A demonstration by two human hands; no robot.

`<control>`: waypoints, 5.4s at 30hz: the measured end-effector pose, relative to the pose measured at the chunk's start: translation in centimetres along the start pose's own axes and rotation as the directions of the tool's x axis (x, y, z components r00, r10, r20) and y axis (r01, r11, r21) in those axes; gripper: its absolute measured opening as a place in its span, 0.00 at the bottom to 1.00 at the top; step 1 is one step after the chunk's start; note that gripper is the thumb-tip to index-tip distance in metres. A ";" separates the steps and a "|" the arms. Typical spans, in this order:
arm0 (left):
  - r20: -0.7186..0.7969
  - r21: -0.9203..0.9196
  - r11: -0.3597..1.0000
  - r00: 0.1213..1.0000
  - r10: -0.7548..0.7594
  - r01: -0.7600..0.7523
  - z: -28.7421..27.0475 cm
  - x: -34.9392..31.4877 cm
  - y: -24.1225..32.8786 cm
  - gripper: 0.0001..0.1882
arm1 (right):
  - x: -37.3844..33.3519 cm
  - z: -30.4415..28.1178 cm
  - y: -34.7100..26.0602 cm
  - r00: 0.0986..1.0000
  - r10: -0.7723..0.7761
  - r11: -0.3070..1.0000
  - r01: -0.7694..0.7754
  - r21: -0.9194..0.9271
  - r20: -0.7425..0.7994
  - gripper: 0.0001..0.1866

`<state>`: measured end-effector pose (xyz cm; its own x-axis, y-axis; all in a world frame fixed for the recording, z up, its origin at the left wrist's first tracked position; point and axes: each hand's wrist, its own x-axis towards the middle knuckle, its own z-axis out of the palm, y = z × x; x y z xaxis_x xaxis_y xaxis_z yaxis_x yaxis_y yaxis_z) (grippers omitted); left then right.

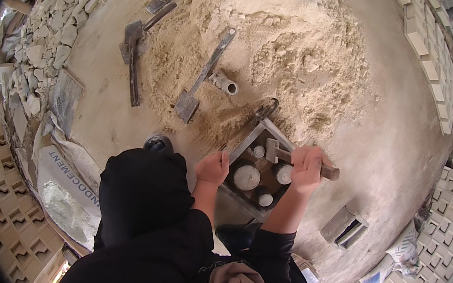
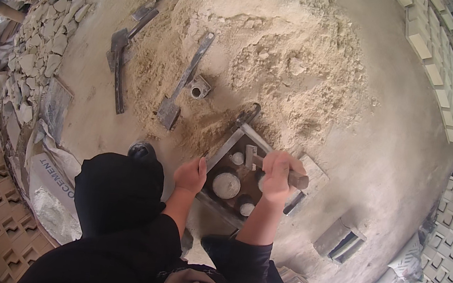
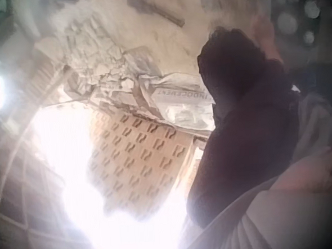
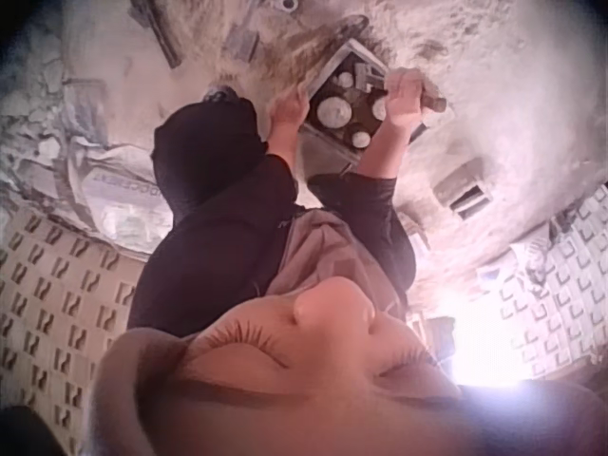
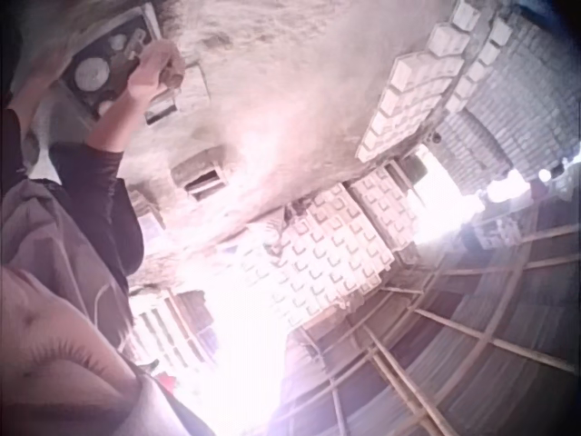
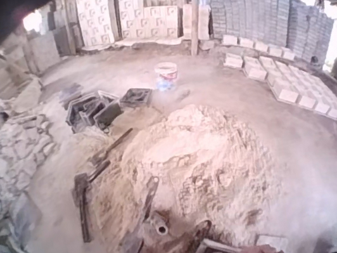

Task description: The person cleans out circular openings in a square metal mold using a small stick, removes the excess material, and then lifts the lid off the mold.

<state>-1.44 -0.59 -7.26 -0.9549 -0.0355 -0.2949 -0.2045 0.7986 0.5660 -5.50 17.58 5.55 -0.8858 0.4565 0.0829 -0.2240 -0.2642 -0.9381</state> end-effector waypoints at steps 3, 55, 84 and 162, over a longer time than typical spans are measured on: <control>0.015 -0.009 1.000 1.000 0.020 -0.019 0.3 0.0 0.2 0.19 | -1.0 -0.8 3.6 0.982 -0.139 0.936 0.089 -0.342 -0.126 0.20; 0.054 0.001 1.000 0.999 -0.004 0.003 0.0 0.0 -0.1 0.19 | 3.6 0.9 2.7 0.913 0.300 0.918 -0.198 -0.344 0.275 0.20; 0.020 0.006 1.000 1.000 0.023 -0.023 0.1 -0.2 -0.3 0.19 | 3.7 1.1 1.1 0.863 0.156 0.886 0.092 -0.454 0.480 0.16; -0.016 0.008 0.999 0.999 0.040 -0.040 -0.2 0.1 0.1 0.22 | -7.0 -0.3 -1.2 0.963 -0.133 0.858 0.230 -0.459 0.234 0.09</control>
<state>-1.57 -0.65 -7.08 -0.9656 -0.0131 -0.2596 -0.1643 0.8044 0.5709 1.08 14.99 6.03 -0.9185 0.2764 0.2829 -0.2089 0.2684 -0.9404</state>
